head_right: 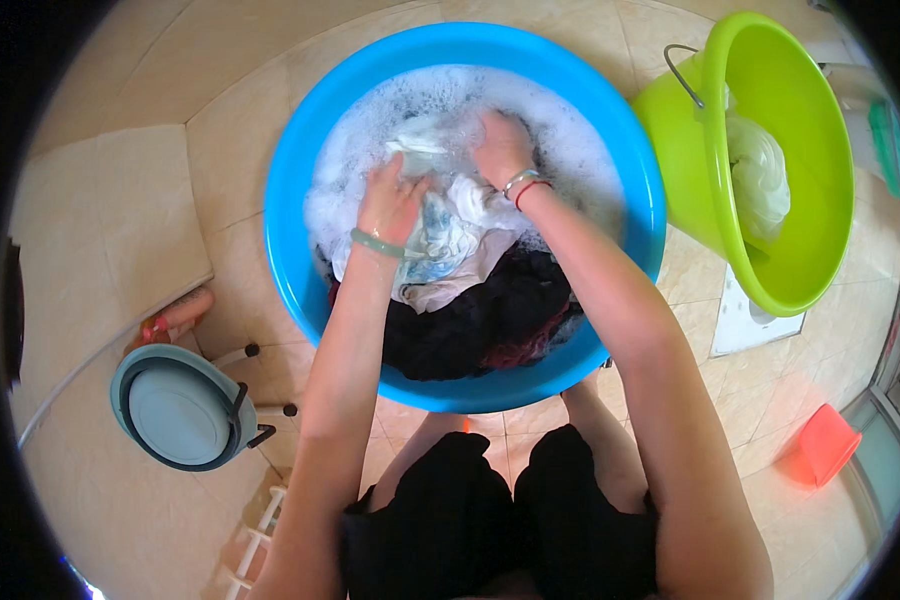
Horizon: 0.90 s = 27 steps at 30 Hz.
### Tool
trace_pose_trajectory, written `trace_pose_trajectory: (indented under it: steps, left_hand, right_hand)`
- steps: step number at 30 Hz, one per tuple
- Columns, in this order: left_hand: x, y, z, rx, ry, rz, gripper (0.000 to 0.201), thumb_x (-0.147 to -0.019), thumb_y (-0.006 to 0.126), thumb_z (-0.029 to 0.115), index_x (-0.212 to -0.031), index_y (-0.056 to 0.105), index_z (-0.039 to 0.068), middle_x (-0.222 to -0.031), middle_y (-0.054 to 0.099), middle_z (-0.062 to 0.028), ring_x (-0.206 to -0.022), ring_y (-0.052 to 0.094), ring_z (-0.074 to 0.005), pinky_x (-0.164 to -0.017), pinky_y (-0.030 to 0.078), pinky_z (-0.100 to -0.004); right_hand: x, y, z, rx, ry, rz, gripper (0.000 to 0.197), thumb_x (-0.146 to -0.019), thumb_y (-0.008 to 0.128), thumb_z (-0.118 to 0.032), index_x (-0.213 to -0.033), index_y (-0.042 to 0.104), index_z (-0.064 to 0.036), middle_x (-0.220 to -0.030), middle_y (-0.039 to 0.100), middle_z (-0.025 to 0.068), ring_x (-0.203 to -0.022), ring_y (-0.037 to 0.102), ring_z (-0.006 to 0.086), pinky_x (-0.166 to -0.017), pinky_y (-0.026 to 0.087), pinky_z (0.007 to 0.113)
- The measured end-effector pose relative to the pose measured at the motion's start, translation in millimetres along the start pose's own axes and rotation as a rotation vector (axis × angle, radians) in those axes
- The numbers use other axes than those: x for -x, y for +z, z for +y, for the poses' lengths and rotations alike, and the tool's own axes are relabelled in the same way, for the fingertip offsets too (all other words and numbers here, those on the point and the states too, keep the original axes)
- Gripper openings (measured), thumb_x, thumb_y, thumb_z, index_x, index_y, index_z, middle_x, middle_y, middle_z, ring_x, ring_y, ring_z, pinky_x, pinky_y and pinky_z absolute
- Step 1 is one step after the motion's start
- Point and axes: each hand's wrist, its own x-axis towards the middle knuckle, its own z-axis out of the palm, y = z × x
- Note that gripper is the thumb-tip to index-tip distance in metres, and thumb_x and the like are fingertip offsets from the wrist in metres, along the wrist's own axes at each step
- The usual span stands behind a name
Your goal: The person hand washes clothes in a blue basin filled with soapy water. They scrub and wring various garments, including a white cloth and dark-colored items, then transfer the washed white cloth into a green bucket.
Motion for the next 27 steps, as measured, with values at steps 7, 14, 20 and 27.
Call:
trace_pose_trajectory:
  steps: [7, 14, 20, 27]
  left_hand:
    - [51, 18, 45, 0.210, -0.191, -0.266, 0.042, -0.093, 0.062, 0.024, -0.130, 0.046, 0.015, -0.114, 0.058, -0.0107, -0.104, 0.059, -0.0266, -0.084, 0.052, -0.0393]
    - [49, 27, 48, 0.347, -0.336, -0.798, 0.028, -0.096, 0.053, 0.046, -0.116, 0.055, 0.027, -0.100, 0.058, -0.0068, -0.076, 0.050, -0.0214, -0.061, 0.046, -0.0364]
    - [78, 33, 45, 0.348, -0.357, -0.603, 0.042, -0.094, 0.047, 0.058, -0.104, 0.063, 0.021, -0.096, 0.057, -0.0064, -0.088, 0.050, -0.0251, -0.072, 0.045, -0.0408]
    - [81, 36, 22, 0.272, 0.121, -0.133, 0.026, -0.096, 0.055, 0.037, -0.093, 0.057, 0.011, -0.084, 0.056, -0.0025, -0.080, 0.052, -0.0152, -0.071, 0.043, -0.0305]
  right_hand:
    - [101, -24, -111, -0.068, -0.921, -0.079, 0.013, -0.080, 0.063, -0.012, -0.091, 0.069, -0.0165, -0.105, 0.059, 0.0017, -0.089, 0.053, 0.0258, -0.078, 0.048, 0.036]
    - [143, -20, -160, 0.165, -1.005, 0.171, 0.024, -0.070, 0.066, -0.022, -0.094, 0.069, -0.0183, -0.107, 0.057, -0.0042, -0.084, 0.049, 0.0172, -0.066, 0.044, 0.028]
    - [111, -10, -153, 0.015, -0.951, 0.344, 0.021, -0.067, 0.074, -0.028, -0.082, 0.065, -0.0184, -0.090, 0.056, -0.0043, -0.072, 0.050, 0.0177, -0.058, 0.046, 0.030]
    - [86, -10, -133, -0.191, -0.703, 0.286, 0.017, -0.076, 0.070, -0.024, -0.069, 0.060, -0.0113, -0.080, 0.059, 0.0056, -0.070, 0.061, 0.0272, -0.056, 0.050, 0.039]
